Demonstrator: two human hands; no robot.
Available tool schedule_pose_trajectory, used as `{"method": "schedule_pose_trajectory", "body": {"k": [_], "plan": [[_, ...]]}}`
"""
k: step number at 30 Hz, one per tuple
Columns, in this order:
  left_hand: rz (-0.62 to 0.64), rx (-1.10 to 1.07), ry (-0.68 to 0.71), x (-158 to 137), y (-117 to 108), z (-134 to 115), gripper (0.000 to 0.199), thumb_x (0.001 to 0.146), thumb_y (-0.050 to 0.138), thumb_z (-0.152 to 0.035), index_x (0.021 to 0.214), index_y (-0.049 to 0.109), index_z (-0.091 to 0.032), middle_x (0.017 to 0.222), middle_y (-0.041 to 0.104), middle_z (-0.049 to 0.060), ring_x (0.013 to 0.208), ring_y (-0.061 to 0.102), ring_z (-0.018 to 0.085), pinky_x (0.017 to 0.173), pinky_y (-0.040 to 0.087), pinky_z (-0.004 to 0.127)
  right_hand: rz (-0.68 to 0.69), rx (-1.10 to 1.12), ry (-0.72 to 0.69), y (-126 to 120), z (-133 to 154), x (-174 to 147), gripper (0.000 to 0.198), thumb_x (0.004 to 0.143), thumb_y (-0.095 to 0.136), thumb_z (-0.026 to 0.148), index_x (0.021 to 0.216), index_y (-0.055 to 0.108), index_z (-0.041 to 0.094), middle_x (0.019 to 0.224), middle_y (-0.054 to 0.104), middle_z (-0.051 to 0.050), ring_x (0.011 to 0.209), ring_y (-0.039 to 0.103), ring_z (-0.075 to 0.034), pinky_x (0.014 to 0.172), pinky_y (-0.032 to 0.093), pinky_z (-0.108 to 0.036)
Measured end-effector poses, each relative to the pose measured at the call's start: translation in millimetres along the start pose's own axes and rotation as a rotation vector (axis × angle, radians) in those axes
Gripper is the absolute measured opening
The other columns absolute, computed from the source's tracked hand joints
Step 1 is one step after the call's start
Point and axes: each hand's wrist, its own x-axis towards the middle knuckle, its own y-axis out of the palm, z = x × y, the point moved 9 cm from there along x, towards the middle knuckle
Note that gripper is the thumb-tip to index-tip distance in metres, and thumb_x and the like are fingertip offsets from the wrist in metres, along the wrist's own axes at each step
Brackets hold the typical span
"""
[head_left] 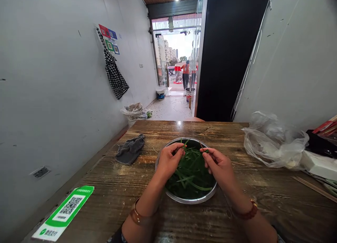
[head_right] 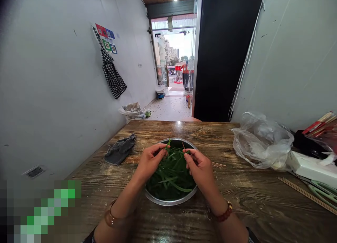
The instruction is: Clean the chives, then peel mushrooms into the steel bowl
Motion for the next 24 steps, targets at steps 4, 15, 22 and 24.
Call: {"method": "schedule_pose_trajectory", "body": {"k": [4,15,22,24], "plan": [[-0.019,0.108,0.028,0,-1,0,0.029,0.08,0.056,-0.021,0.108,0.064,-0.019,0.08,0.065,0.001,0.07,0.058,0.013,0.067,0.045,0.026,-0.026,0.037,0.022,-3,-2,1,0.034,0.085,0.058,0.046,0.101,0.066,0.017,0.054,0.052,0.006,0.04,0.043,-0.006,0.041,0.034,-0.019],[0.563,0.554,0.22,-25,38,-18,0.015,0.08,0.062,-0.026,0.092,0.067,-0.021,0.088,0.062,0.002,0.077,0.059,0.016,0.069,0.045,0.027,-0.057,0.082,0.03,-7,-4,3,0.036,0.083,0.06,0.048,0.099,0.066,0.017,0.054,0.051,0.006,0.041,0.043,-0.006,0.04,0.035,-0.019],[0.651,0.825,0.28,-29,46,-4,0.034,0.063,0.076,-0.026,0.096,0.068,-0.021,0.104,0.065,0.006,0.093,0.059,0.025,0.081,0.044,0.036,-0.069,0.08,0.042,-8,-5,3,0.037,0.081,0.061,0.049,0.1,0.066,0.017,0.055,0.052,0.006,0.041,0.042,-0.006,0.039,0.033,-0.019],[0.637,0.858,0.27,-26,45,-1,0.018,0.068,0.068,-0.017,0.086,0.068,-0.021,0.097,0.066,0.005,0.09,0.059,0.024,0.078,0.044,0.035,-0.071,0.083,0.042,-8,-5,3,0.037,0.081,0.062,0.05,0.099,0.066,0.017,0.054,0.052,0.006,0.041,0.042,-0.006,0.039,0.033,-0.019]]}}
